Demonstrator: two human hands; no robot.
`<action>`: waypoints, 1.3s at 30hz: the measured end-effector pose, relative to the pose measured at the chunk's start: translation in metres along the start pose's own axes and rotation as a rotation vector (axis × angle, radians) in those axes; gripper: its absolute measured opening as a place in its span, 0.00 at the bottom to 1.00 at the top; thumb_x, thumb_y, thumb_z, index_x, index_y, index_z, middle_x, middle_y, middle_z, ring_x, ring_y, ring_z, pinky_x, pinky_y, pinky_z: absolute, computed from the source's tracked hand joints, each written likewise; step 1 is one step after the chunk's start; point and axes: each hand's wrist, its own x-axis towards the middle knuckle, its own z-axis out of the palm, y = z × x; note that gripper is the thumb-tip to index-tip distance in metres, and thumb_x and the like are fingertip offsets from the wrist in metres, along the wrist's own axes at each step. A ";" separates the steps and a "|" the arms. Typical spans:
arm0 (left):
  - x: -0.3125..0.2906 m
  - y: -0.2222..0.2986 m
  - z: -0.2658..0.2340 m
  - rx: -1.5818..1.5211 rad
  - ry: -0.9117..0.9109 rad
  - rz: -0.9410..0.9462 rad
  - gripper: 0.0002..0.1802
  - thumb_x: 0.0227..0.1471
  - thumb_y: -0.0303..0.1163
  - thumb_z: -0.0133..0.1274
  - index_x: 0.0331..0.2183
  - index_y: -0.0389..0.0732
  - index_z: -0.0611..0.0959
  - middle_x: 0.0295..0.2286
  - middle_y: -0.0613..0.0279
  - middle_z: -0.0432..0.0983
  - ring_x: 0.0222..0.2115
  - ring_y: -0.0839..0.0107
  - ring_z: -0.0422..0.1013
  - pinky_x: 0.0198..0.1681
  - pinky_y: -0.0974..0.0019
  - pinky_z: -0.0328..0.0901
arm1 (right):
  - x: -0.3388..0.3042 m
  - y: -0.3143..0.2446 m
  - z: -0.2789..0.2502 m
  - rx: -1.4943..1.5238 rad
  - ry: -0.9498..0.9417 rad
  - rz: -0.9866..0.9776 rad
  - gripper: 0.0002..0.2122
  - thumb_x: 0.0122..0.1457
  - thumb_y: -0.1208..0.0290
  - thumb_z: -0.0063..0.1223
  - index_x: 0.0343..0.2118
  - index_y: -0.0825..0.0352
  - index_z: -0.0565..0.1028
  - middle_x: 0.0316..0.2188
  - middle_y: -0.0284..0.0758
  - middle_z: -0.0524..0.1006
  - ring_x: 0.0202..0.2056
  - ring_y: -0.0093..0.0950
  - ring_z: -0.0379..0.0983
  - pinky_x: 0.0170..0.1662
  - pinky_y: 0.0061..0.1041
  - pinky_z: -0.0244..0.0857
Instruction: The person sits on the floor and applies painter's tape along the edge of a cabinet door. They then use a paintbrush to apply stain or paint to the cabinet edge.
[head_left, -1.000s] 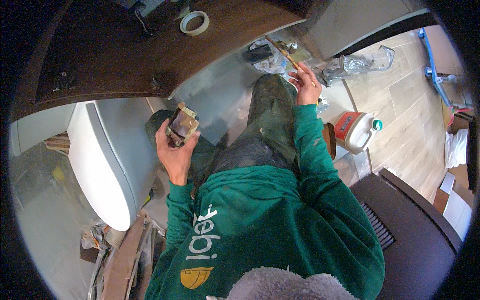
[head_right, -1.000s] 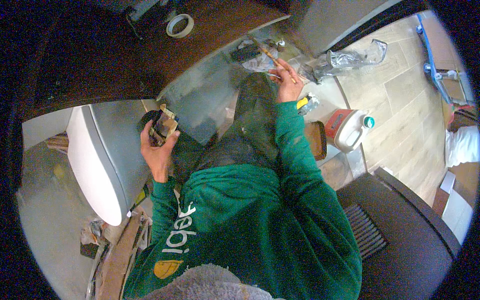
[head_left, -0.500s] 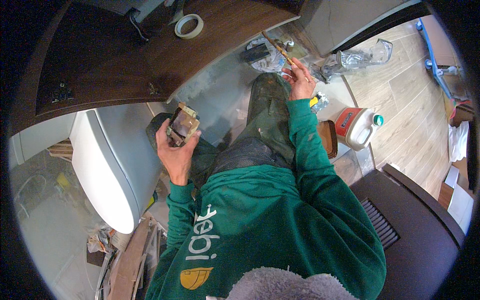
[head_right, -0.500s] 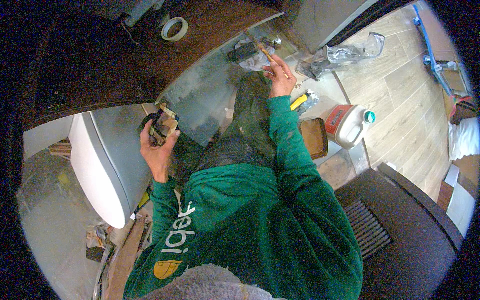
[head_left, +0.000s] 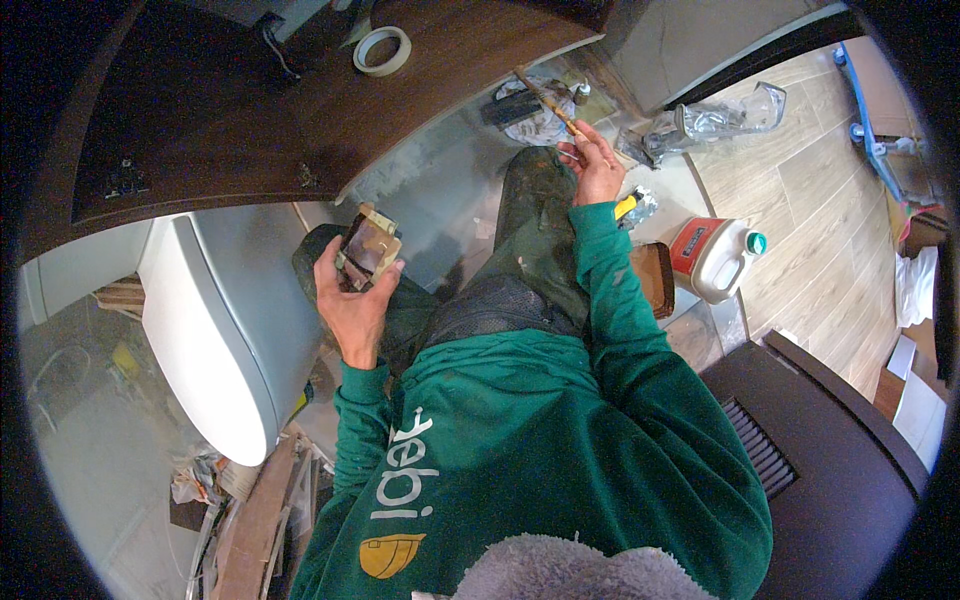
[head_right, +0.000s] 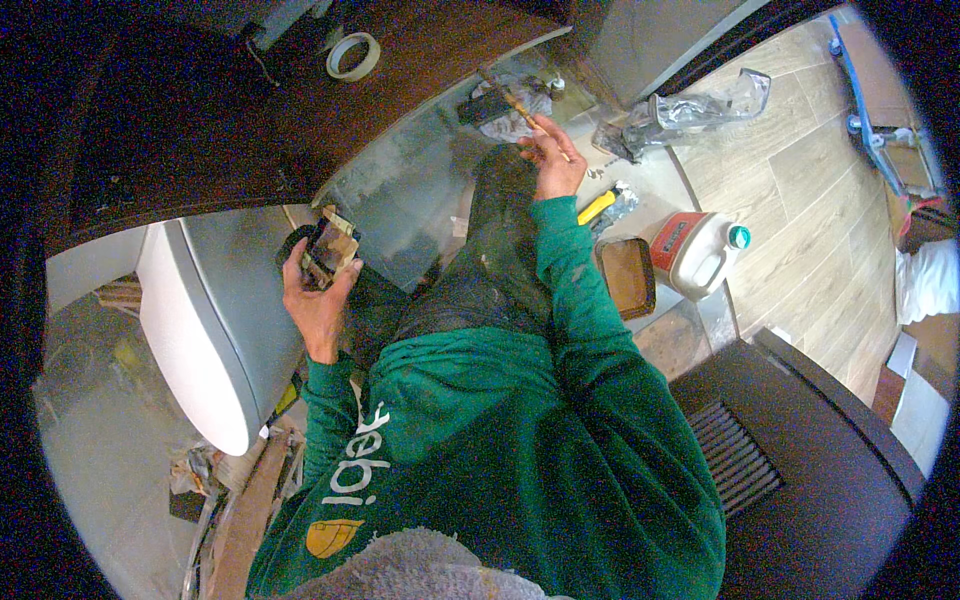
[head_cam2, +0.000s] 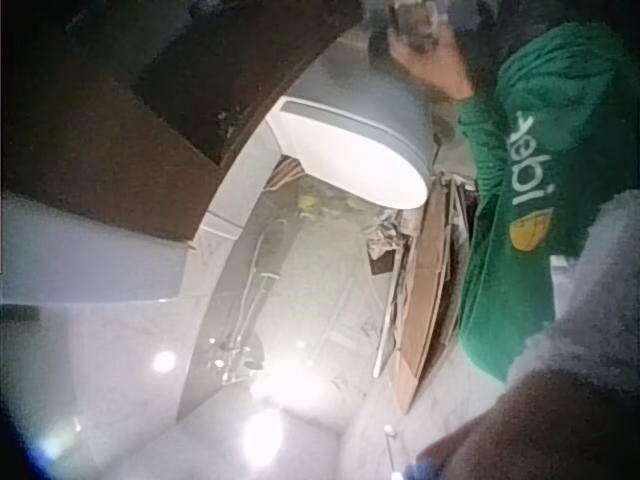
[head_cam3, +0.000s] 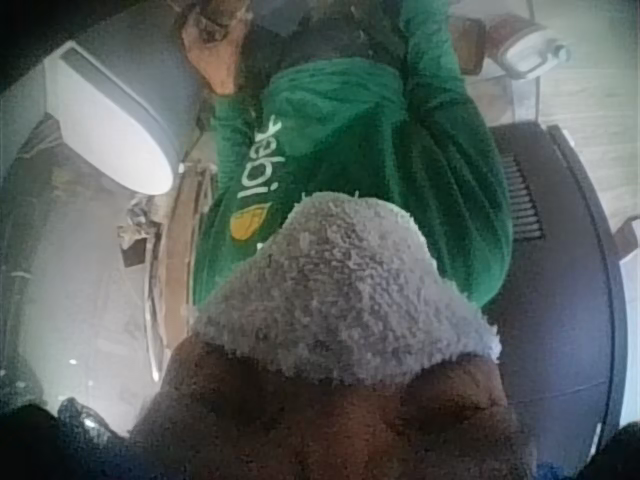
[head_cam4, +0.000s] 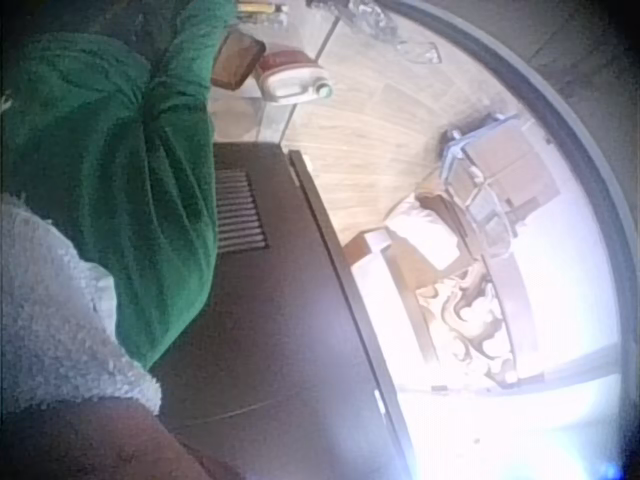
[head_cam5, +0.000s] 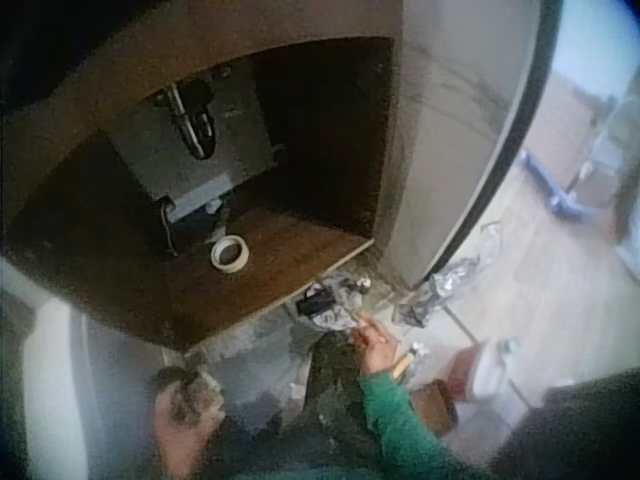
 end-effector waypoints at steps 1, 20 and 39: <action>0.000 0.001 0.000 -0.001 -0.002 -0.002 0.41 0.33 0.32 0.72 0.50 0.31 0.73 0.43 0.54 0.70 0.44 0.63 0.70 0.47 0.64 0.66 | -0.001 0.000 0.001 0.004 -0.013 0.003 0.13 0.57 0.77 0.54 0.44 0.73 0.77 0.36 0.37 0.80 0.30 0.28 0.78 0.30 0.23 0.70; -0.002 -0.007 0.000 0.054 0.013 0.011 0.41 0.33 0.33 0.72 0.50 0.32 0.73 0.44 0.53 0.71 0.44 0.62 0.70 0.48 0.63 0.66 | -0.026 0.008 0.010 -0.085 -0.135 0.092 0.13 0.59 0.78 0.49 0.46 0.76 0.75 0.37 0.39 0.79 0.33 0.28 0.78 0.34 0.22 0.71; -0.002 -0.003 0.004 0.077 -0.017 -0.005 0.41 0.32 0.33 0.72 0.50 0.33 0.73 0.44 0.55 0.70 0.45 0.63 0.69 0.49 0.64 0.65 | -0.019 0.000 0.003 0.030 -0.086 0.014 0.14 0.58 0.77 0.51 0.47 0.74 0.75 0.35 0.38 0.79 0.31 0.28 0.78 0.32 0.23 0.71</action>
